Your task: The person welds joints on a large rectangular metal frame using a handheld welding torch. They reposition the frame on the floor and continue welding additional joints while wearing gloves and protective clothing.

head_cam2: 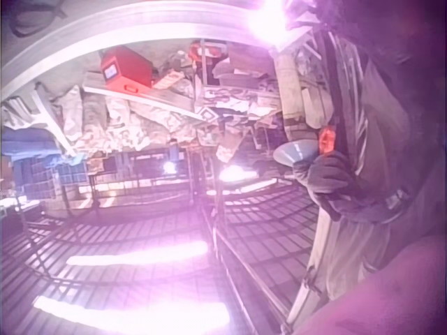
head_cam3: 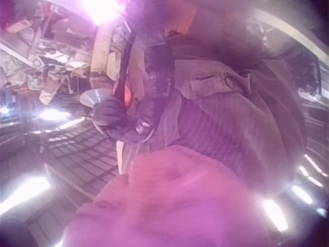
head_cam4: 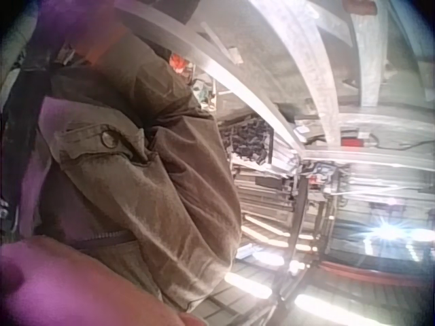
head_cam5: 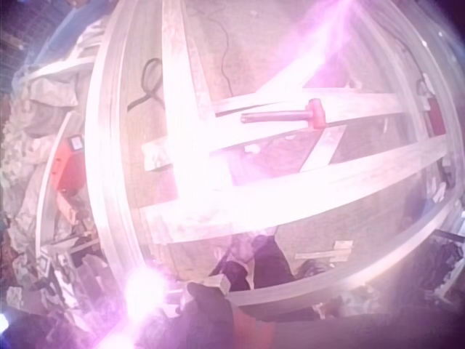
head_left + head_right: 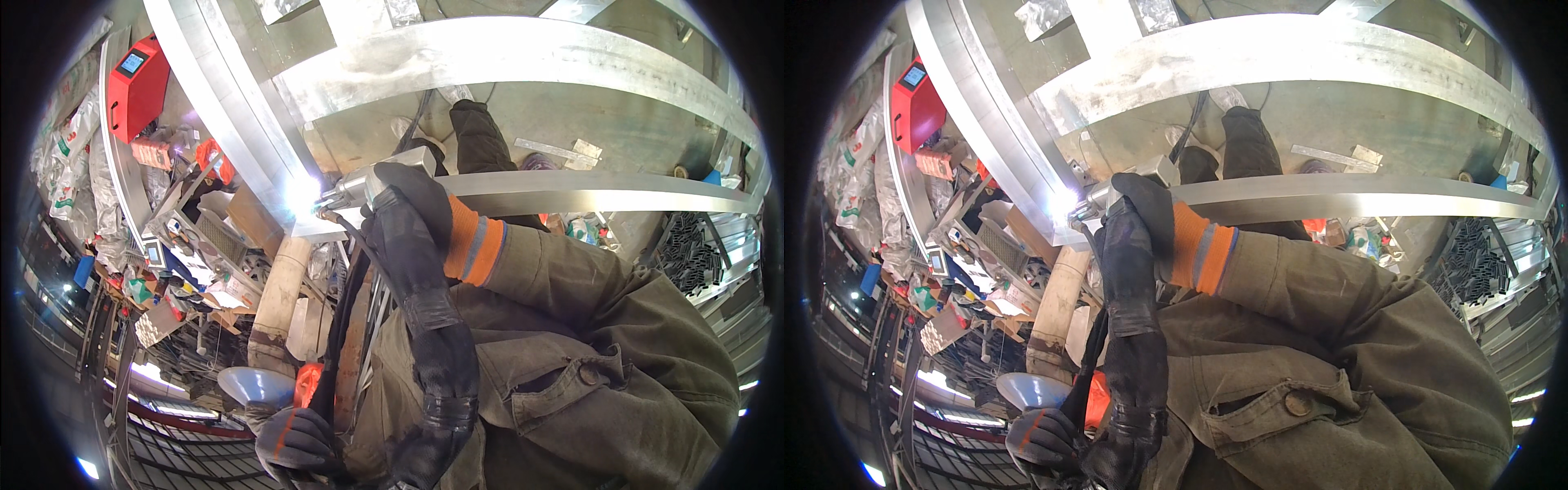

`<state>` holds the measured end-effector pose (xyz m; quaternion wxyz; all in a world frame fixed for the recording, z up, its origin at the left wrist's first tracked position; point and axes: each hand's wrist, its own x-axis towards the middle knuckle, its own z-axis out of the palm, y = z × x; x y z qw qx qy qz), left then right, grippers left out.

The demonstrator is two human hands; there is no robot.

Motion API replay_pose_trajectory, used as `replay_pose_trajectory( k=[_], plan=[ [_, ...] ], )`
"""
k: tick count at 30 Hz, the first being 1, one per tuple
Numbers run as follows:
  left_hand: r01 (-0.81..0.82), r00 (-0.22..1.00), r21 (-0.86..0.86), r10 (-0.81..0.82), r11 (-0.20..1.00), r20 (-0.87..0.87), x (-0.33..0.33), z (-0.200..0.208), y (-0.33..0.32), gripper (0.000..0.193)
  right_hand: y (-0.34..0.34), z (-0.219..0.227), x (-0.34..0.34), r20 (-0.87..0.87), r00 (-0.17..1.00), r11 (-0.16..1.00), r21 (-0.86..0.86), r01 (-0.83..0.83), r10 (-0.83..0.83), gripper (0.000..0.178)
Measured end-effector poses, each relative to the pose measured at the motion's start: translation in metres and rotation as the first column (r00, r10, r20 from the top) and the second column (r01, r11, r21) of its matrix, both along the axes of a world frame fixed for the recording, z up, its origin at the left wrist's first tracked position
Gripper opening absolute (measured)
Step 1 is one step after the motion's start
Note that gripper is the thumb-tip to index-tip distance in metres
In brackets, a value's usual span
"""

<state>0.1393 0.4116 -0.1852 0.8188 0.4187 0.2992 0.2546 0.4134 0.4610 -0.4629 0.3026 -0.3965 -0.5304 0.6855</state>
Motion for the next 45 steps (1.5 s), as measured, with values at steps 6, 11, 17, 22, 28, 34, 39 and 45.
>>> replay_pose_trajectory(
  k=[6, 11, 17, 22, 28, 34, 39, 45],
  plan=[
    [-0.004, 1.0, -0.003, 0.004, 1.0, -0.004, 0.0, 0.0, 0.0, 0.038, 0.001, -0.001, 0.0, 0.003, 1.0, 0.999, -0.029, -0.017, 0.017, 0.051],
    [-0.027, 1.0, -0.019, 0.027, 0.999, 0.01, -0.001, 0.0, -0.001, 0.037, 0.001, -0.001, -0.004, -0.121, 0.988, 0.995, -0.044, 0.089, -0.094, 0.047],
    [-0.014, 1.0, -0.003, 0.014, 1.0, 0.013, -0.003, 0.0, -0.002, 0.035, 0.007, 0.006, -0.005, -0.118, 0.984, 0.991, -0.052, 0.124, -0.13, 0.042],
    [-0.018, 1.0, -0.002, 0.018, 1.0, 0.002, 0.004, -0.001, 0.005, 0.041, 0.003, 0.017, -0.002, -0.287, 0.939, 0.881, -0.472, 0.035, -0.191, 0.04],
    [-0.092, 0.994, 0.09, 0.085, 0.992, 0.073, 0.016, -0.01, 0.012, 0.067, 0.001, 0.015, 0.003, -0.258, 0.956, 0.925, -0.379, 0.032, -0.139, 0.049],
    [-0.063, 0.996, 0.074, 0.058, 0.995, 0.072, 0.015, -0.009, 0.013, 0.067, 0.006, 0.01, 0.007, -0.068, 0.997, 0.998, -0.057, 0.022, -0.026, 0.06],
    [-0.103, 0.993, 0.089, 0.097, 0.991, 0.072, 0.016, -0.009, 0.011, 0.062, 0.007, 0.009, 0.005, -0.139, 0.989, 0.989, -0.142, 0.029, -0.049, 0.052],
    [-0.121, 0.991, 0.089, 0.116, 0.989, 0.058, 0.016, -0.007, 0.007, 0.058, 0.004, 0.002, -0.007, -0.02, 0.992, 0.989, 0.082, 0.124, -0.123, 0.039]
  ],
)
